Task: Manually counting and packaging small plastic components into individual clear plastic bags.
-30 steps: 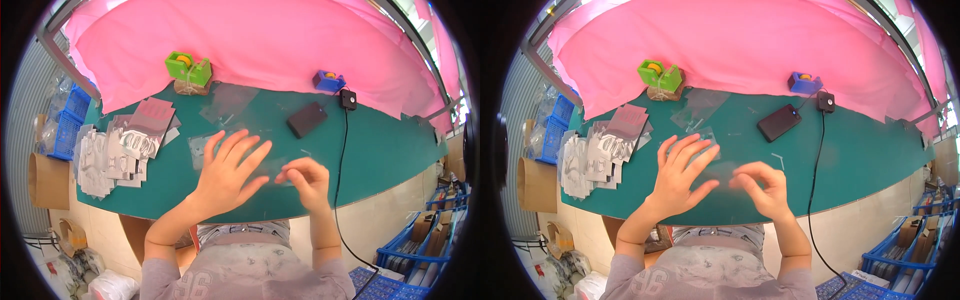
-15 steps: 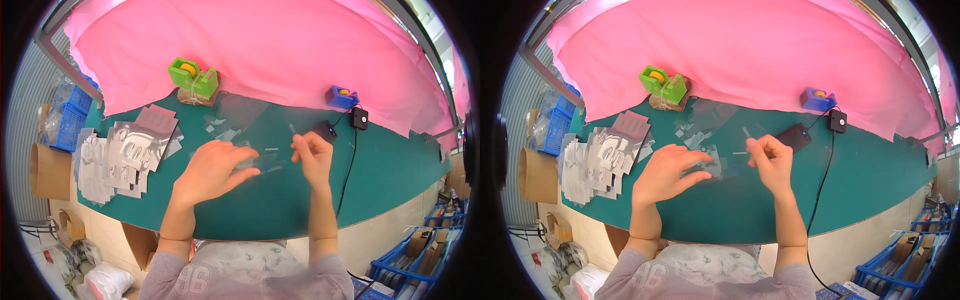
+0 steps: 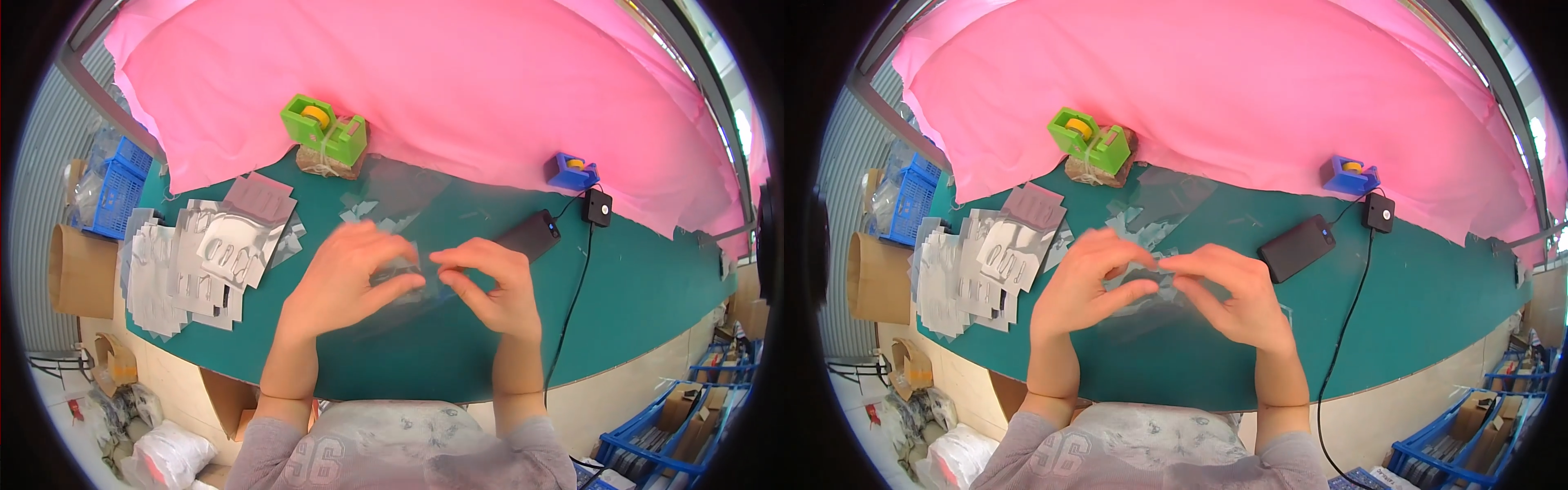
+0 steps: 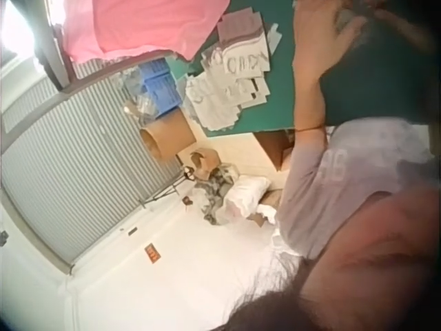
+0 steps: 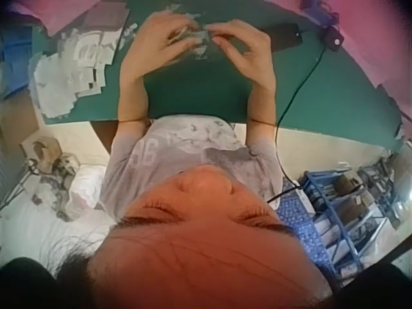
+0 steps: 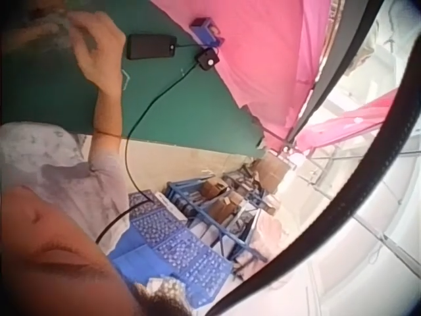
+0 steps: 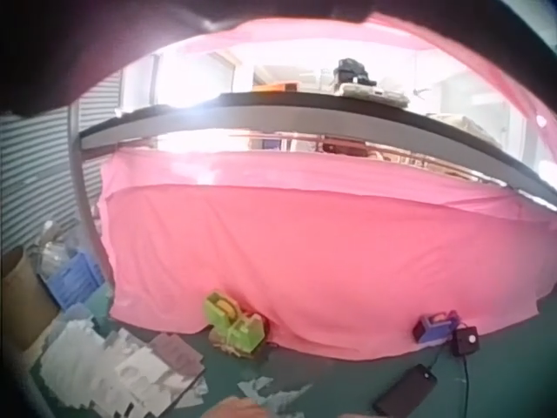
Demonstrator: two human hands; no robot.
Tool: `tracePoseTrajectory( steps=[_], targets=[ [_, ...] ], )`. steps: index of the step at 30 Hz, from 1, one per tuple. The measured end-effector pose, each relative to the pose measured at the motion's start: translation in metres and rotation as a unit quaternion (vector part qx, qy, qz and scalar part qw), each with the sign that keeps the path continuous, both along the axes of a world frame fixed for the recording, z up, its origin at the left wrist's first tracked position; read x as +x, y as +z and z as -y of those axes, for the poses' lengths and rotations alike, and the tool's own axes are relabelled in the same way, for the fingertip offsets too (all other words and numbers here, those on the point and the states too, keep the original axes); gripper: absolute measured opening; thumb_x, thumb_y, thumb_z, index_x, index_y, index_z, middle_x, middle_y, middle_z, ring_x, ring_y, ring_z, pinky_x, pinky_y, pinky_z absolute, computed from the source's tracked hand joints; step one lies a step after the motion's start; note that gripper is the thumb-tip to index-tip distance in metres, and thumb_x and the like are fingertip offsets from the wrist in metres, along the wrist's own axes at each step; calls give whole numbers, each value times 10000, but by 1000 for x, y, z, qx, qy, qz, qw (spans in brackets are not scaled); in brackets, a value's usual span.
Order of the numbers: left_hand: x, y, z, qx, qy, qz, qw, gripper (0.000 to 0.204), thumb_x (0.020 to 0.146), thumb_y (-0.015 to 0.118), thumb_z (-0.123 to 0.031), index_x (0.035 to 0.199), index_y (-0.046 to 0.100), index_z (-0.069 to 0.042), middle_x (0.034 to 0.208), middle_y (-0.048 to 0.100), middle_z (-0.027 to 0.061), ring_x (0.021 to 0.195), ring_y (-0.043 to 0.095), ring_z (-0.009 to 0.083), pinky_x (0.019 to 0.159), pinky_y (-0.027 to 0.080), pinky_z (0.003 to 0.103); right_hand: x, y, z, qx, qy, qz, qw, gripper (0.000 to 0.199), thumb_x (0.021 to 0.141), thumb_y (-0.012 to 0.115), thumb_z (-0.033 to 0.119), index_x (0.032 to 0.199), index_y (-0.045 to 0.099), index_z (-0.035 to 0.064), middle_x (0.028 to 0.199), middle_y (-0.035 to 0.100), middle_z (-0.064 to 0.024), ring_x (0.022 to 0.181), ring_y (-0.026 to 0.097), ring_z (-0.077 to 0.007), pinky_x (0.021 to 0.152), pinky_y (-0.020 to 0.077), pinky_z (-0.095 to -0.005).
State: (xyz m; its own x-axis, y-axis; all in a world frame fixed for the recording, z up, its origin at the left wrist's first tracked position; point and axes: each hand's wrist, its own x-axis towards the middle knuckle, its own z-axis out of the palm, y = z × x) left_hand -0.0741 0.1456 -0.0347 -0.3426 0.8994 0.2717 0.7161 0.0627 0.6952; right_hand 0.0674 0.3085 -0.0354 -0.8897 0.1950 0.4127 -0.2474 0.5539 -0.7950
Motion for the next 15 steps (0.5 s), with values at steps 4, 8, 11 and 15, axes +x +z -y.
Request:
tracePoseTrajectory(
  steps=[4,8,11,15],
  targets=[
    [14,9,-5,68,87,-260,959,506,713,757,-277,1171,622,-112,811,516,21,784,480,222,721,361,347,1,2,7,-13,-41,-10,999,255,741,689,-54,991,687,-5,765,667,-103,695,643,-172,624,491,-260],
    [23,4,-7,90,60,-174,979,529,740,731,-236,1225,587,-81,815,527,42,752,497,217,686,365,337,4,2,12,17,-81,-55,995,287,727,701,-43,1009,690,6,746,653,-103,673,627,-188,599,484,-269],
    [26,-1,-9,58,62,-212,974,452,777,698,-267,1170,584,-75,813,518,47,753,525,204,681,377,331,4,-2,13,145,-106,-89,980,296,721,700,-37,1014,688,10,761,630,-105,669,607,-211,574,476,-282],
    [28,-3,-10,71,83,-216,970,409,779,697,-232,1151,619,-83,776,522,31,695,503,199,631,360,332,3,-4,12,287,-119,-105,945,264,726,686,-40,984,682,16,790,569,-97,678,578,-229,547,465,-303]
  ],
)
